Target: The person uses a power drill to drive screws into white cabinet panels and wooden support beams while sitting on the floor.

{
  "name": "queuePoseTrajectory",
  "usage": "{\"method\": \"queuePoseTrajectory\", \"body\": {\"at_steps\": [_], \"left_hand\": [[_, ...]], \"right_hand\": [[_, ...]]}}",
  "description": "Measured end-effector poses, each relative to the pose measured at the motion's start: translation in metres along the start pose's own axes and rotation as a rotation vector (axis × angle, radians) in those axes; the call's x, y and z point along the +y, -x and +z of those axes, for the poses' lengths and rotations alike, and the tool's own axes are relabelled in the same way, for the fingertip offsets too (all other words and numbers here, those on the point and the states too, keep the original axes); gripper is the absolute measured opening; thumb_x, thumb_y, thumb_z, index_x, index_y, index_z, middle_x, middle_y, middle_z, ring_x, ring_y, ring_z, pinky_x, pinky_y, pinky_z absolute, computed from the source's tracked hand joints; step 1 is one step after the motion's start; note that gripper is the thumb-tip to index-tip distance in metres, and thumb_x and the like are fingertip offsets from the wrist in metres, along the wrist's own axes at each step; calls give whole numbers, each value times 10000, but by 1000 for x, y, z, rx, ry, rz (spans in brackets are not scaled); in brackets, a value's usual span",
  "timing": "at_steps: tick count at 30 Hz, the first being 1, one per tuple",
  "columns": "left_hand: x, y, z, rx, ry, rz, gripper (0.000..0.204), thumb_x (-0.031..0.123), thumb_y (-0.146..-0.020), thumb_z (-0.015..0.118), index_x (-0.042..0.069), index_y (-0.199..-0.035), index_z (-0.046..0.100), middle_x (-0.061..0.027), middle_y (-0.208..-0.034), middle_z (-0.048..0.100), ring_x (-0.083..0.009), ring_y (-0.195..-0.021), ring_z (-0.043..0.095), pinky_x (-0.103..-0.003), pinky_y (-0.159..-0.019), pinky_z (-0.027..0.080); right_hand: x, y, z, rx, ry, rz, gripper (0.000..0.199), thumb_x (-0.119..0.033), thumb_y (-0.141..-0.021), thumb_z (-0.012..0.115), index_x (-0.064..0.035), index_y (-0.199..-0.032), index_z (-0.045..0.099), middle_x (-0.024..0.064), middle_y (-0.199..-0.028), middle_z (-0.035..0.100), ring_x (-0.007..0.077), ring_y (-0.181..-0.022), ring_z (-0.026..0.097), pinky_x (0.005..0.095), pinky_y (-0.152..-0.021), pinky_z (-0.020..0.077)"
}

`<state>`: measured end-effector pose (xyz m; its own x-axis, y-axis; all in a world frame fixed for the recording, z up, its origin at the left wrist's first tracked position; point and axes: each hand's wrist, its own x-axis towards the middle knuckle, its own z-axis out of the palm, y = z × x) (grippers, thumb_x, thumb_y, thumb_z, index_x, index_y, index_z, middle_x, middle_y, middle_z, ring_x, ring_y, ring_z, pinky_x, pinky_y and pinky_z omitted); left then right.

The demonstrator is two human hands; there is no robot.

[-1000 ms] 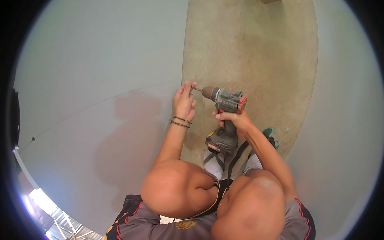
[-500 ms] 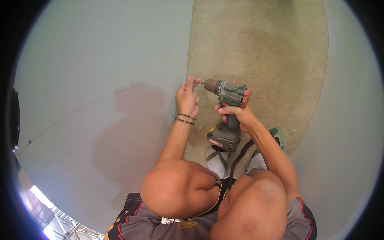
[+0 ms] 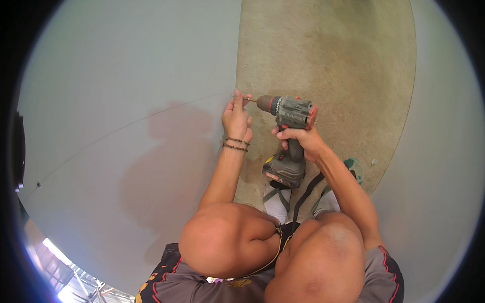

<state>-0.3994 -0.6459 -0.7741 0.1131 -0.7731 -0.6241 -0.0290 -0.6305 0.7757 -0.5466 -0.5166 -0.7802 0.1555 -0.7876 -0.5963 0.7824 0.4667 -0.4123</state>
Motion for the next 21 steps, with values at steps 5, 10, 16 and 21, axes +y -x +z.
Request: {"method": "queuePoseTrajectory", "body": {"at_steps": [5,10,16,21], "left_hand": [[-1,2,4,-51,-8,-29,352,429,-955,638,86,-1019,592,-39,-953,673,-20,-452,283,-223,-403,197],[-6,4,-3,-229,129,-42,330,427,-997,559,113,-1097,579,-13,-1070,656,-41,-459,278,-214,-420,221],[-12,6,-14,-332,167,-66,280,373,-1017,535,115,-1122,568,-4,-1123,649,-44,-462,283,-206,-423,238],[-13,2,-18,-343,180,-93,251,342,-1022,530,113,-1115,568,-14,-1109,657,-43,-460,289,-206,-417,237]], "right_hand": [[0,0,0,-18,-7,-14,364,-9,-758,675,-12,-1110,582,78,-925,669,126,-635,577,291,-588,509],[5,-4,-3,-44,-33,-35,332,-21,-772,674,-9,-1094,595,72,-918,670,124,-632,577,291,-584,507],[20,-9,-11,-57,-43,-9,290,-34,-784,672,-9,-1066,609,65,-918,671,118,-620,577,287,-582,510],[20,-9,-11,-68,-61,-40,313,-18,-786,663,-3,-1091,594,72,-929,670,119,-621,586,291,-580,519]]}}
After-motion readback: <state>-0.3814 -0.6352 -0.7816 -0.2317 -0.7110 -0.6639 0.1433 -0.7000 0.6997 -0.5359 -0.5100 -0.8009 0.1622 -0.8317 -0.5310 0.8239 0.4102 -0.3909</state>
